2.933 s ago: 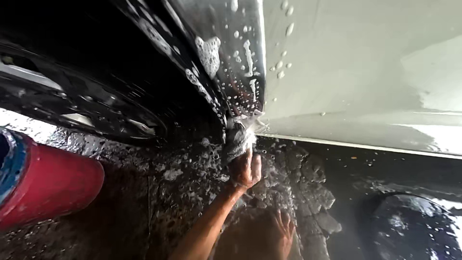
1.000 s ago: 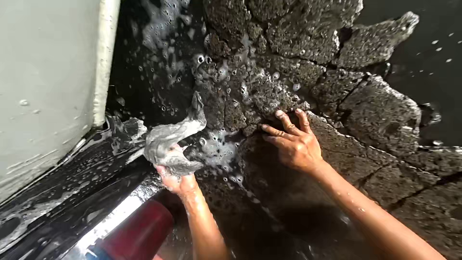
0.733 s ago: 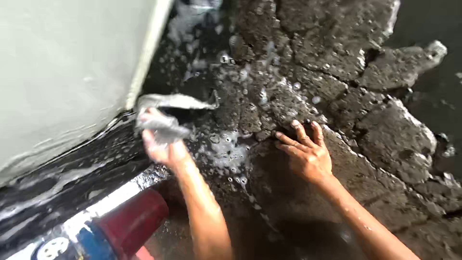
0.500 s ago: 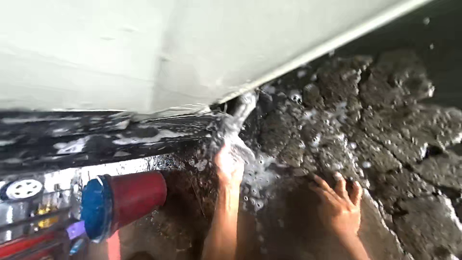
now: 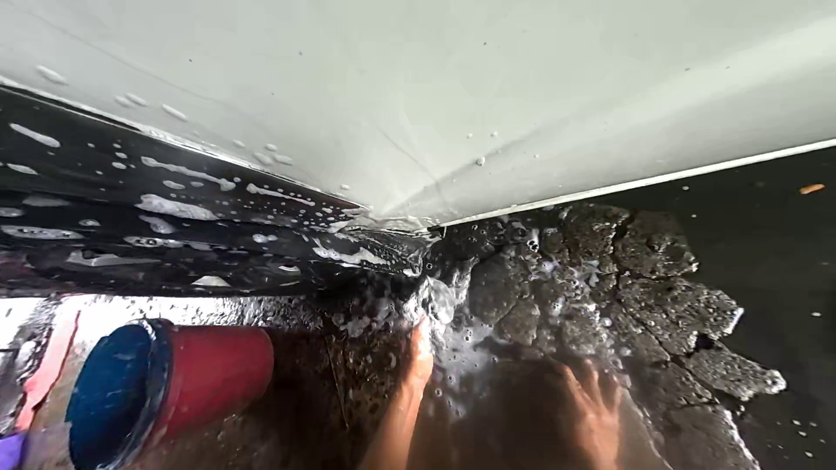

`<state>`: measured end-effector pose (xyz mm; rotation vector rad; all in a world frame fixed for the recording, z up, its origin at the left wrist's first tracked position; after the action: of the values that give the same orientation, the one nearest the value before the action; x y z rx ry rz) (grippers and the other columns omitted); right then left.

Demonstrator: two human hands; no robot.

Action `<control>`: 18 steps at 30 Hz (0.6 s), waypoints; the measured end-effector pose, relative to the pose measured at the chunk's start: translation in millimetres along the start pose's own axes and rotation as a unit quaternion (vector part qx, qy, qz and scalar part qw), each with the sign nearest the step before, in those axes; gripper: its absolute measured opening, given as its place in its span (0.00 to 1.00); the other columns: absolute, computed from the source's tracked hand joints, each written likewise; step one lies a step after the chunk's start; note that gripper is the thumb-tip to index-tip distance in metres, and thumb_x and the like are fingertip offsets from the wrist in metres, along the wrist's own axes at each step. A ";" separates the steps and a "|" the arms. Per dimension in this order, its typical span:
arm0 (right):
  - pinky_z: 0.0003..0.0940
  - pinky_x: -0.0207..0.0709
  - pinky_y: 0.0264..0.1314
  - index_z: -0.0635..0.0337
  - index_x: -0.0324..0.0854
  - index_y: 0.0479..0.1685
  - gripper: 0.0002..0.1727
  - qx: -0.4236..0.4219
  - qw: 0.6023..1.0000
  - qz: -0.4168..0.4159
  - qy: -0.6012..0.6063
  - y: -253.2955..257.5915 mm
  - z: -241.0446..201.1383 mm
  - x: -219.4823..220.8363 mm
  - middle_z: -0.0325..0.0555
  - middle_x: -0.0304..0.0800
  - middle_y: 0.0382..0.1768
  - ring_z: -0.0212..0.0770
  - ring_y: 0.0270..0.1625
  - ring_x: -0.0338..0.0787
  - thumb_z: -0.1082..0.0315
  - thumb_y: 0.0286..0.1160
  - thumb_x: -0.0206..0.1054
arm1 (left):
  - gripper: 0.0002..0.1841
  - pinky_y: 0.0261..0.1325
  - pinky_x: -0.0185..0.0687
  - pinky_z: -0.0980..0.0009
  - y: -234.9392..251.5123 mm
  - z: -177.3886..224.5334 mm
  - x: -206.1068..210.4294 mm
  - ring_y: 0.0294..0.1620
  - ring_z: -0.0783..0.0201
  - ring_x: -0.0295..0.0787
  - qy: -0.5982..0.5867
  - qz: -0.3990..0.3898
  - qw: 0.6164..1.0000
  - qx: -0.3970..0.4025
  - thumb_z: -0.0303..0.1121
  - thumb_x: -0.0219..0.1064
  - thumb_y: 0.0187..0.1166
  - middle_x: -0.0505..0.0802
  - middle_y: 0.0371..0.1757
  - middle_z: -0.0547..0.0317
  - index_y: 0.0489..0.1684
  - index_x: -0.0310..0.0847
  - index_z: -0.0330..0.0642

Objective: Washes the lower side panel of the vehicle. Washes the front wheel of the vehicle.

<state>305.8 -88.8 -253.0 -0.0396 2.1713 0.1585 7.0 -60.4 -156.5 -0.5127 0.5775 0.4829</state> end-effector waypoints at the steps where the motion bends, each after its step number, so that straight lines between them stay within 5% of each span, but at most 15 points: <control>1: 0.72 0.43 0.89 0.55 0.91 0.60 0.21 0.000 1.000 0.002 -0.008 -0.5 -0.2 1.0 0.48 0.89 0.69 0.66 0.84 0.72 0.75 0.79 0.53 | 0.19 0.78 0.73 0.65 -1.7 -4.6 -2.0 0.71 0.57 0.83 -0.046 0.013 0.999 -0.014 0.26 0.51 0.90 0.87 0.68 0.35 0.71 0.77 0.24; 3: 0.71 0.43 0.90 0.54 0.90 0.61 0.21 -0.001 1.000 0.006 -0.016 1.0 2.5 2.5 0.47 0.89 0.70 0.64 0.84 0.72 0.75 0.80 0.53 | 0.17 0.63 0.81 0.67 -12.5 1.4 -13.4 0.55 0.62 0.86 -0.179 0.073 0.981 -0.014 0.27 0.54 0.89 0.88 0.55 0.41 0.65 0.76 0.22; 5: 0.71 0.44 0.90 0.54 0.91 0.60 0.21 -0.002 1.000 0.014 -0.014 -1.7 2.3 3.1 0.47 0.90 0.68 0.63 0.84 0.72 0.74 0.79 0.54 | 0.14 0.50 0.87 0.72 -30.5 22.4 -38.7 0.41 0.73 0.88 -0.254 0.144 0.954 0.067 0.26 0.58 0.80 0.90 0.41 0.56 0.58 0.76 0.25; 8: 0.71 0.43 0.90 0.54 0.90 0.61 0.21 -0.010 1.000 0.019 -0.005 -3.5 2.4 4.0 0.48 0.90 0.68 0.63 0.84 0.73 0.73 0.80 0.54 | 0.16 0.57 0.87 0.80 -61.1 68.6 -84.8 0.48 0.84 0.89 -0.187 0.227 0.914 0.280 0.30 0.69 0.77 0.93 0.43 0.70 0.54 0.78 0.27; 11: 0.70 0.44 0.90 0.54 0.90 0.63 0.20 -0.011 1.000 0.026 -0.004 -4.1 2.2 1.8 0.50 0.90 0.68 0.63 0.84 0.73 0.73 0.81 0.55 | 0.30 0.65 0.81 0.81 -71.5 130.2 -122.4 0.55 0.82 0.87 0.007 0.364 0.840 0.401 0.41 0.75 0.75 0.90 0.46 0.52 0.55 0.73 0.16; 13: 0.71 0.45 0.89 0.55 0.89 0.63 0.20 -0.014 0.999 0.032 -0.005 -1.9 0.0 -0.7 0.52 0.89 0.68 0.66 0.83 0.73 0.72 0.81 0.55 | 0.35 0.66 0.80 0.74 -49.8 163.4 -131.7 0.55 0.67 0.88 0.093 0.419 0.819 0.381 0.40 0.78 0.69 0.89 0.48 0.35 0.55 0.71 0.10; 16: 0.71 0.46 0.89 0.58 0.90 0.60 0.20 -0.017 0.999 0.039 -0.005 -5.1 -4.1 -1.4 0.51 0.90 0.67 0.65 0.82 0.75 0.75 0.78 0.55 | 0.32 0.70 0.79 0.55 -12.3 155.2 -112.5 0.58 0.37 0.88 0.104 0.454 0.846 0.260 0.31 0.80 0.64 0.88 0.53 0.18 0.57 0.75 0.08; 18: 0.70 0.48 0.88 0.59 0.91 0.58 0.20 -0.024 0.999 0.045 -0.007 -4.2 -1.7 -3.6 0.50 0.90 0.67 0.64 0.82 0.75 0.76 0.76 0.54 | 0.29 0.69 0.78 0.50 -12.3 147.5 -96.9 0.57 0.31 0.88 0.108 0.437 0.863 0.230 0.29 0.78 0.63 0.88 0.52 0.18 0.55 0.78 0.09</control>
<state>306.9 -93.4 -249.5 0.0313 2.1564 0.2624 -0.6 -12.3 13.6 0.2008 1.1124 1.1201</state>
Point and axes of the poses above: each hand's wrist, its own y-axis towards the middle knuckle, its own x-axis out of the palm, z = x × y, the point moved 6 cm from there along y, towards the middle knuckle
